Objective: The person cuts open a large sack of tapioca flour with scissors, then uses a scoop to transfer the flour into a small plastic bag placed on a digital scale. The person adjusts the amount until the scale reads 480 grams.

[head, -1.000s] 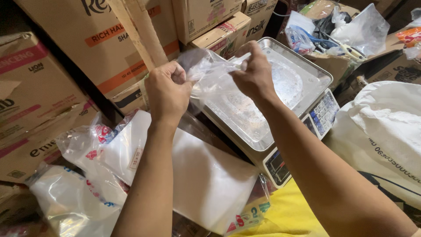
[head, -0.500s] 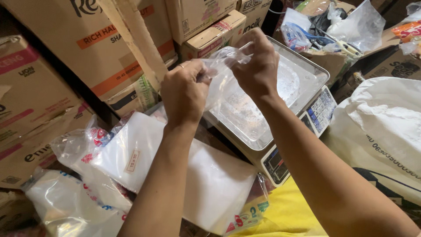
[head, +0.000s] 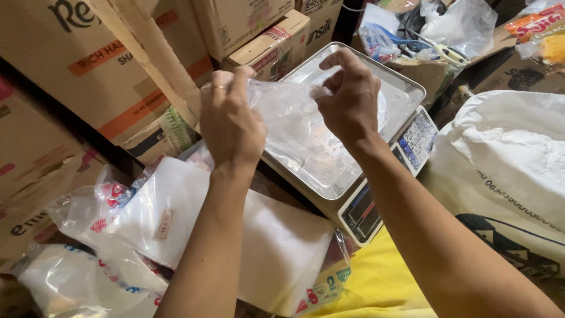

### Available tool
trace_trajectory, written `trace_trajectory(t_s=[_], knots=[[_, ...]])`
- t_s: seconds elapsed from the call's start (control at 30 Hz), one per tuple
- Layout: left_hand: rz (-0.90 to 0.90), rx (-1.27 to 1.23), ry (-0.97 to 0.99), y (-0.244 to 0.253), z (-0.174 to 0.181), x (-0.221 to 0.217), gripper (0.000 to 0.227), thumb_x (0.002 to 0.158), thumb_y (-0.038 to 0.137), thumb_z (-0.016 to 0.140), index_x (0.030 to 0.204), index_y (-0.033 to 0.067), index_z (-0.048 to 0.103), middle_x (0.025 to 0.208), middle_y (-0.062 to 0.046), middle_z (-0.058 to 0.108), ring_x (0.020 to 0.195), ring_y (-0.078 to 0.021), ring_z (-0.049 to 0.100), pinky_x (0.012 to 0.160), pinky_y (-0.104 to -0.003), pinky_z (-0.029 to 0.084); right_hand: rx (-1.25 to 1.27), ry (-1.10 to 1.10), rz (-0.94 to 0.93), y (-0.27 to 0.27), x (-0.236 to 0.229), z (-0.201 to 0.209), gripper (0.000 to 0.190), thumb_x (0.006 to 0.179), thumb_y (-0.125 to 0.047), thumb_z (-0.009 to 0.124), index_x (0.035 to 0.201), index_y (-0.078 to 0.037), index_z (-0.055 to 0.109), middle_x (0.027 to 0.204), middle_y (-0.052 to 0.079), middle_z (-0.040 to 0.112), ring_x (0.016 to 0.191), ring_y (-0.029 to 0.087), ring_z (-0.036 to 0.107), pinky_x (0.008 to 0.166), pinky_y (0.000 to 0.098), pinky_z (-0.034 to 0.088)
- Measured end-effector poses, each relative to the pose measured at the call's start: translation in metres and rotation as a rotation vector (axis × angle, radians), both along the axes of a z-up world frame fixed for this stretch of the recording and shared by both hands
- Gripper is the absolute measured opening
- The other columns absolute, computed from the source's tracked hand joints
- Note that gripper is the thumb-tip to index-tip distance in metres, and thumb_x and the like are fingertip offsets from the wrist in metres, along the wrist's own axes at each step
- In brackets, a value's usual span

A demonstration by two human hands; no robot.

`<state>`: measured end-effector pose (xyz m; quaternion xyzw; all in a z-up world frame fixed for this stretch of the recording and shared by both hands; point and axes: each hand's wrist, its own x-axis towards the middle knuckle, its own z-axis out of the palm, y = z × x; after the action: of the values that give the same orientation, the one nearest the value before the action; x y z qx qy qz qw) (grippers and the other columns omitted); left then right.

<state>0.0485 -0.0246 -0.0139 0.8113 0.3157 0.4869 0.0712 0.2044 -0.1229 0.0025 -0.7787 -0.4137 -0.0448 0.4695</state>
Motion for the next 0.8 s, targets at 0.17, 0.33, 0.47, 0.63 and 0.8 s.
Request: trace_trajectory(t_s=[0.17, 0.33, 0.47, 0.63, 0.8], knots=[[-0.160, -0.018, -0.044, -0.015, 0.008, 0.011, 0.012, 0.088, 0.016, 0.079, 0.088, 0.0090, 0.069, 0.090, -0.010, 0.072, 0.086, -0.0345, 0.070, 0.069, -0.047, 0.056, 0.068, -0.110, 0.035, 0.001, -0.009, -0.008, 0.053, 0.075, -0.009, 0.087, 0.119, -0.002, 0.058, 0.094, 0.013, 0.070, 0.073, 0.018, 0.069, 0.051, 0.0261, 0.058], [-0.084, 0.010, -0.074, -0.010, 0.013, 0.013, 0.013, 0.098, 0.016, 0.071, 0.090, 0.0057, 0.068, 0.091, -0.015, 0.072, 0.081, -0.0404, 0.070, 0.066, -0.050, 0.053, 0.175, -0.073, 0.035, -0.021, 0.003, -0.034, 0.046, 0.094, -0.037, 0.075, 0.121, -0.005, 0.059, 0.095, 0.014, 0.071, 0.083, 0.022, 0.069, 0.067, 0.0349, 0.057], [-0.058, -0.053, -0.099, -0.010, 0.011, 0.014, 0.017, 0.099, 0.016, 0.070, 0.089, 0.0027, 0.068, 0.088, -0.018, 0.073, 0.079, -0.0420, 0.069, 0.064, -0.050, 0.052, 0.322, -0.006, -0.264, -0.054, 0.030, -0.058, 0.032, 0.109, -0.033, 0.056, 0.126, -0.006, 0.060, 0.108, 0.012, 0.071, 0.092, 0.020, 0.069, 0.078, 0.0343, 0.059], [-0.239, -0.060, -0.210, -0.019, 0.006, 0.032, 0.009, 0.101, 0.006, 0.061, 0.099, 0.0002, 0.068, 0.084, -0.023, 0.072, 0.081, -0.0380, 0.074, 0.068, -0.046, 0.057, 0.362, 0.044, -0.273, -0.073, 0.039, -0.069, 0.028, 0.111, -0.030, 0.057, 0.128, -0.008, 0.058, 0.106, 0.011, 0.071, 0.097, 0.020, 0.068, 0.083, 0.0352, 0.059], [-0.283, -0.160, -0.169, -0.034, 0.004, 0.059, 0.016, 0.104, 0.010, 0.058, 0.090, 0.0013, 0.061, 0.074, -0.020, 0.072, 0.072, -0.0344, 0.077, 0.055, -0.043, 0.057, 0.349, -0.017, -0.116, -0.045, 0.010, -0.055, 0.031, 0.100, -0.028, 0.073, 0.118, -0.008, 0.056, 0.112, 0.014, 0.062, 0.101, 0.024, 0.066, 0.074, 0.0336, 0.062]])
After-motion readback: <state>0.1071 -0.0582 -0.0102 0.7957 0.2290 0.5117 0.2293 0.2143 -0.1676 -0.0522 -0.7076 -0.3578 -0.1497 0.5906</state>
